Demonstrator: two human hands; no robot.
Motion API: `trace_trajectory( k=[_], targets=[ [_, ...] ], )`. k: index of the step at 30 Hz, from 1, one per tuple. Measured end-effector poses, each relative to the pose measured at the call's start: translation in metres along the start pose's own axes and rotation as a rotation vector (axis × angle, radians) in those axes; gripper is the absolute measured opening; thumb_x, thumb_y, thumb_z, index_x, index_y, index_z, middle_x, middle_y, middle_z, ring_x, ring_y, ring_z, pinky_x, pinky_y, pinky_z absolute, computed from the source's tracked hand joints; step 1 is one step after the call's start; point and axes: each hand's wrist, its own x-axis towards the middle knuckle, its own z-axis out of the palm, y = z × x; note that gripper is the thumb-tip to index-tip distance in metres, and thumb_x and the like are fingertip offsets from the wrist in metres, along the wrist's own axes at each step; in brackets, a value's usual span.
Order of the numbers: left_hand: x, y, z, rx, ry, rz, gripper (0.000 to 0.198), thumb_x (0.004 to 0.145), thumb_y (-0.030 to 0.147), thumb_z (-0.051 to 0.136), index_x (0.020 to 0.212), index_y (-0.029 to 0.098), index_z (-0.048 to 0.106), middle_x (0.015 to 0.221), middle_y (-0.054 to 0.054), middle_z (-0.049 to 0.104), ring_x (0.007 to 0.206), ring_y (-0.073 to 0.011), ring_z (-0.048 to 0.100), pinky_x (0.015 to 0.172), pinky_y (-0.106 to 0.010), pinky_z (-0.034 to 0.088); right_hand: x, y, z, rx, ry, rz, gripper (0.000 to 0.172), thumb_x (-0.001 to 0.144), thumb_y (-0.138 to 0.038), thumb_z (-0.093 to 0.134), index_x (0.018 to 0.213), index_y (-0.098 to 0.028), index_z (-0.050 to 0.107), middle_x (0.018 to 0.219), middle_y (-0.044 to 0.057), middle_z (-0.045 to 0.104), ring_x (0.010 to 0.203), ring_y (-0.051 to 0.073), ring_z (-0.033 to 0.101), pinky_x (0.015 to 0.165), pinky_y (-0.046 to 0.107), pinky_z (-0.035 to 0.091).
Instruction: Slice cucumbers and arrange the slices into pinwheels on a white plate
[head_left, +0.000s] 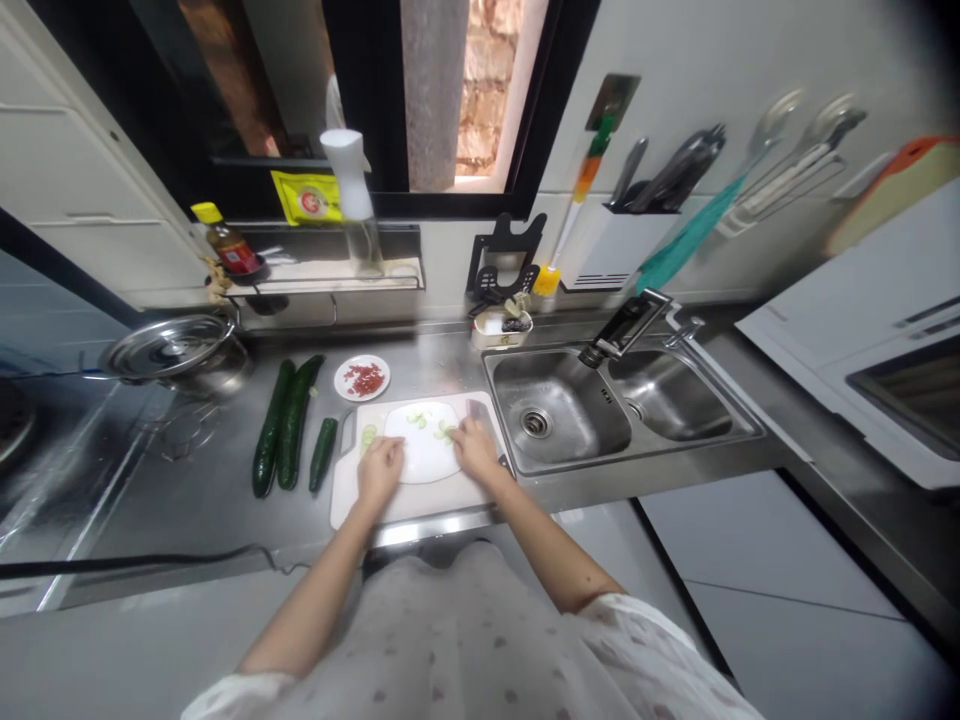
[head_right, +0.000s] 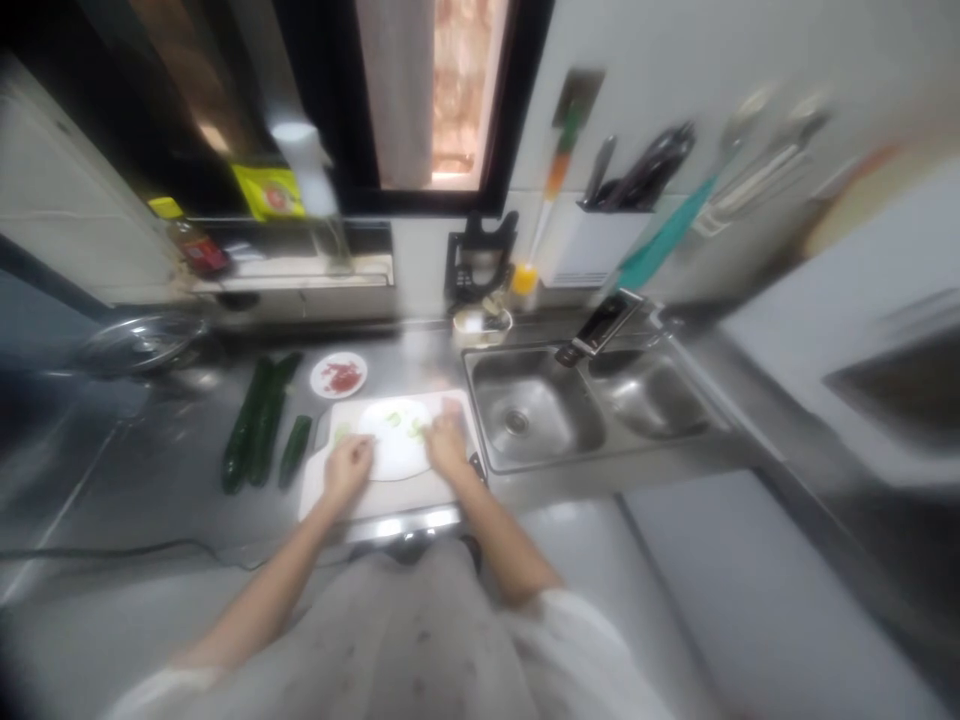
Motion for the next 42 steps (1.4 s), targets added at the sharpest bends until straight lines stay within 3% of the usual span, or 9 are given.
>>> trace_trajectory(
  k=[5,12,22,26,31,34,42],
  targets=[
    [-0.008,-0.020,-0.018,-0.027,0.084,-0.050,0.028,0.084,0.028,0.050,0.099,0.020,0.072,0.100,-0.005,0.068,0.087,-0.0191,0.062,0.079,-0.028,0.047,0.004,-0.005,-0.008,-0.055,-0.089,0.043,0.038,0.091,-0.021,0.045,0.123,-0.028,0.063,0.114,0.010,0.050,0.108,0.024,0.040,0.092,0.036,0.033],
    [-0.016,-0.045,-0.034,0.053,0.191,-0.182,0.029,0.083,0.033,0.050,0.097,0.019,0.072,0.090,-0.006,0.067,0.073,-0.0176,0.060,0.074,-0.028,0.047,0.005,-0.012,-0.020,-0.111,-0.178,0.040,0.037,0.091,-0.024,0.044,0.122,-0.027,0.063,0.119,0.011,0.048,0.105,0.024,0.041,0.084,0.033,0.037],
    [-0.021,-0.060,-0.041,0.156,0.159,-0.312,0.033,0.084,0.032,0.047,0.103,0.020,0.071,0.099,-0.009,0.066,0.087,-0.0217,0.063,0.080,-0.031,0.048,0.007,-0.020,-0.029,-0.136,-0.177,0.011,0.032,0.092,-0.022,0.042,0.110,-0.019,0.068,0.113,0.012,0.050,0.103,0.024,0.042,0.083,0.032,0.038],
    [-0.018,-0.063,-0.039,0.186,0.138,-0.346,0.033,0.085,0.032,0.047,0.105,0.020,0.070,0.103,-0.010,0.066,0.093,-0.0233,0.063,0.083,-0.032,0.048,0.006,-0.020,-0.031,-0.064,-0.083,-0.011,0.033,0.089,-0.018,0.045,0.116,-0.021,0.065,0.114,0.011,0.050,0.105,0.023,0.043,0.089,0.034,0.036],
    [-0.015,-0.067,-0.038,0.182,0.146,-0.347,0.033,0.085,0.032,0.047,0.105,0.019,0.070,0.105,-0.011,0.066,0.096,-0.0248,0.063,0.085,-0.034,0.048,-0.005,-0.021,-0.038,0.097,0.224,-0.051,0.037,0.088,-0.018,0.046,0.121,-0.019,0.062,0.119,0.012,0.048,0.117,0.027,0.036,0.098,0.040,0.032],
    [-0.013,-0.065,-0.037,0.184,0.136,-0.344,0.034,0.085,0.031,0.047,0.106,0.019,0.070,0.104,-0.011,0.066,0.097,-0.0248,0.062,0.085,-0.033,0.048,-0.020,-0.029,-0.039,0.180,0.345,-0.039,0.037,0.089,-0.019,0.044,0.122,-0.019,0.061,0.116,0.012,0.050,0.113,0.027,0.040,0.097,0.041,0.033],
    [-0.003,-0.052,-0.030,0.273,0.036,-0.356,0.036,0.083,0.035,0.052,0.111,0.019,0.069,0.106,-0.012,0.065,0.095,-0.0257,0.062,0.080,-0.032,0.047,-0.058,-0.059,-0.017,0.278,0.337,-0.143,0.032,0.091,-0.021,0.042,0.114,-0.017,0.065,0.105,0.011,0.054,0.101,0.023,0.047,0.088,0.035,0.042]
  ],
)
